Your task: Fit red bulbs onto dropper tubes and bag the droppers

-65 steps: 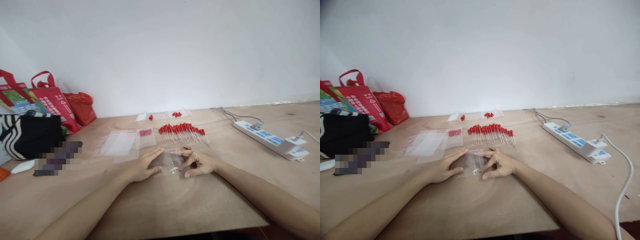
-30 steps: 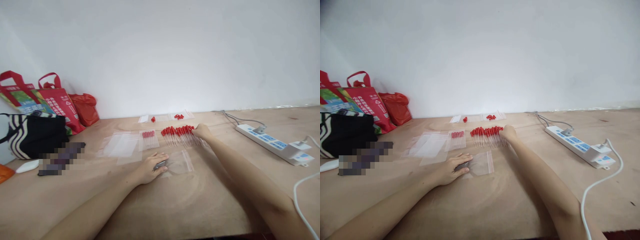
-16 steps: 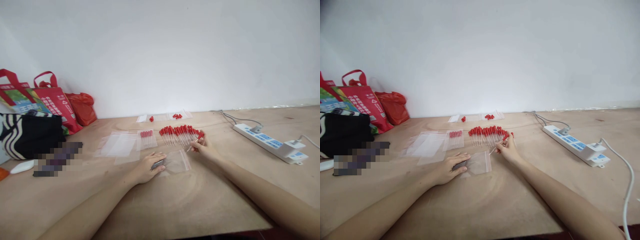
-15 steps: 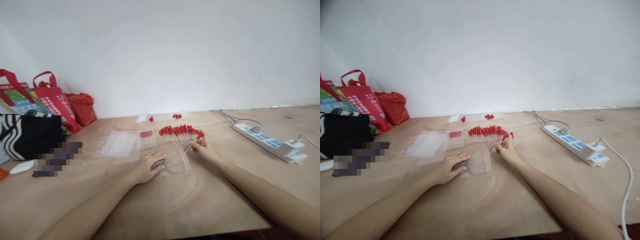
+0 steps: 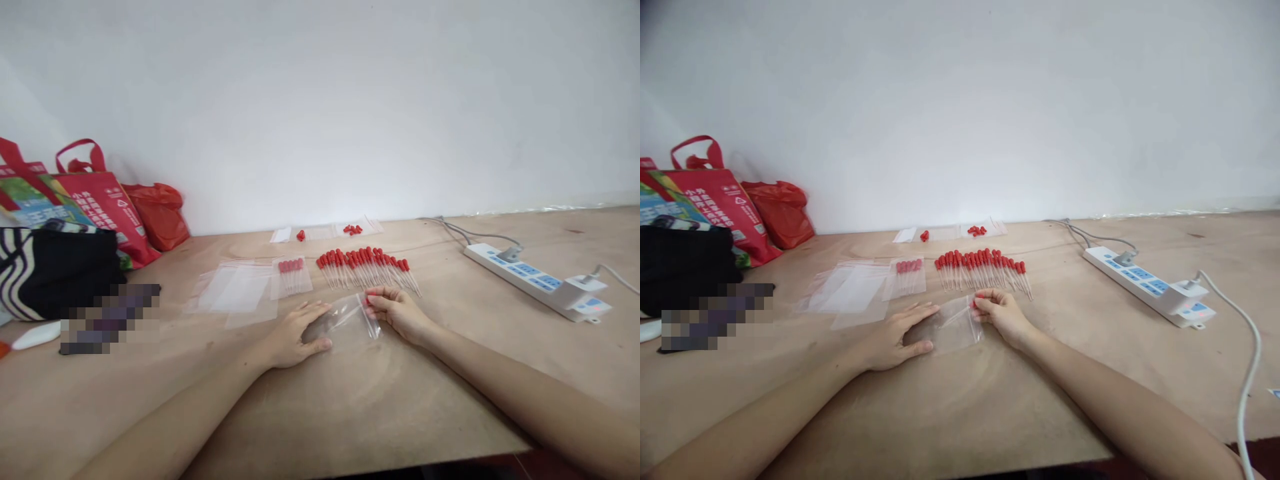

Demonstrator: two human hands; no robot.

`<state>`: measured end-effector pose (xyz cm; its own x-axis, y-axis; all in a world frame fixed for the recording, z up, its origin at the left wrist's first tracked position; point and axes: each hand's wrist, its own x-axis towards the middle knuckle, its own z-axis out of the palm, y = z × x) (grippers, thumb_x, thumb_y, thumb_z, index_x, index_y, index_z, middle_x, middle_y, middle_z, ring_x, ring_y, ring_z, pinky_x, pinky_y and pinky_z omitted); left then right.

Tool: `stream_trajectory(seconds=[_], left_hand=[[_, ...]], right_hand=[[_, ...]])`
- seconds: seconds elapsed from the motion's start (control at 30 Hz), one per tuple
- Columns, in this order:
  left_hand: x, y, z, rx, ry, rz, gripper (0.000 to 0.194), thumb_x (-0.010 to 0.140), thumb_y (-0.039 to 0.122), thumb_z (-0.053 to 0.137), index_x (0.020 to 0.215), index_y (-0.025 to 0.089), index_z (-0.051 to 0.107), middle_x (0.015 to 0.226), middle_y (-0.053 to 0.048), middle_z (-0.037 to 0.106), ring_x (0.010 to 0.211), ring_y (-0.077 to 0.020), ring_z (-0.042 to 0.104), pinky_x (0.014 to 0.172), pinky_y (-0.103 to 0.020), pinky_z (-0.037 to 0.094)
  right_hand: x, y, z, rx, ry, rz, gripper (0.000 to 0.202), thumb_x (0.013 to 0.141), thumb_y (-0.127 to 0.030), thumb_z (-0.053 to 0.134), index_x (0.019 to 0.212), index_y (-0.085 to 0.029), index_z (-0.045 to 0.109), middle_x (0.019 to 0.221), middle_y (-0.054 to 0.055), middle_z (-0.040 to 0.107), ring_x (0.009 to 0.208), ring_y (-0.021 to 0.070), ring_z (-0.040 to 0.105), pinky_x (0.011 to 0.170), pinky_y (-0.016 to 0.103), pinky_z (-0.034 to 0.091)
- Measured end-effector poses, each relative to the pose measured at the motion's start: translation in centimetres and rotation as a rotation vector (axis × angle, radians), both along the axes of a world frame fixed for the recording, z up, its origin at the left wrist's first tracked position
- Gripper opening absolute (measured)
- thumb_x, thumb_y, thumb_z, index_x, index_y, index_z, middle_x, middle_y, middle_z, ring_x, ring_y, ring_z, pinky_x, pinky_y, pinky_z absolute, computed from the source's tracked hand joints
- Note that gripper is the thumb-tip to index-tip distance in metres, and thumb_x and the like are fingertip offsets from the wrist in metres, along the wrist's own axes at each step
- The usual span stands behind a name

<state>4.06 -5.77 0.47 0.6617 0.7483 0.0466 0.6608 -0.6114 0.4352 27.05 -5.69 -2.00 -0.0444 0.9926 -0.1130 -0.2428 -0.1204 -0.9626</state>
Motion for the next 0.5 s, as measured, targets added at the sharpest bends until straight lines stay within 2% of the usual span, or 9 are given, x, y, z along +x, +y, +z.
stream_trajectory(seconds=[0.1,0.2,0.37,0.5], left_hand=[[0.01,0.04,-0.03,0.007,0.015,-0.012,0.061,0.076,0.048,0.051,0.127,0.018,0.037,0.132,-0.006,0.04,0.124,-0.0225,0.031,0.103,-0.039,0.025],[0.08,0.02,0.0,0.019,0.014,-0.01,0.06,0.077,0.048,0.051,0.127,0.019,0.037,0.131,-0.006,0.041,0.123,-0.0223,0.032,0.102,-0.039,0.026],[0.15,-0.05,0.0,0.01,0.023,0.007,0.058,0.078,0.048,0.048,0.127,0.02,0.036,0.132,-0.007,0.039,0.124,-0.0233,0.03,0.102,-0.041,0.025],[0.13,-0.08,-0.03,0.018,0.017,0.023,0.057,0.079,0.047,0.047,0.127,0.02,0.036,0.132,-0.008,0.039,0.123,-0.0237,0.031,0.101,-0.041,0.027]], right_hand=[[-0.12,-0.22,0.14,0.075,-0.131,-0.003,0.035,0.058,-0.034,0.068,0.078,-0.019,0.043,0.049,-0.009,0.051,0.031,0.0056,0.045,0.03,0.017,0.033],[-0.2,-0.36,0.3,0.104,-0.236,0.066,0.036,0.058,-0.041,0.066,0.073,-0.019,0.042,0.042,-0.011,0.046,0.026,0.0042,0.037,0.026,0.015,0.023],[-0.17,-0.46,0.26,0.129,-0.297,0.126,0.04,0.053,-0.046,0.068,0.063,-0.019,0.04,0.044,-0.009,0.048,0.029,0.0036,0.037,0.029,0.016,0.025],[0.0,-0.57,0.08,0.197,-0.464,0.317,0.037,0.059,-0.047,0.064,0.051,-0.017,0.043,0.04,-0.008,0.042,0.034,0.0037,0.037,0.034,0.017,0.027]])
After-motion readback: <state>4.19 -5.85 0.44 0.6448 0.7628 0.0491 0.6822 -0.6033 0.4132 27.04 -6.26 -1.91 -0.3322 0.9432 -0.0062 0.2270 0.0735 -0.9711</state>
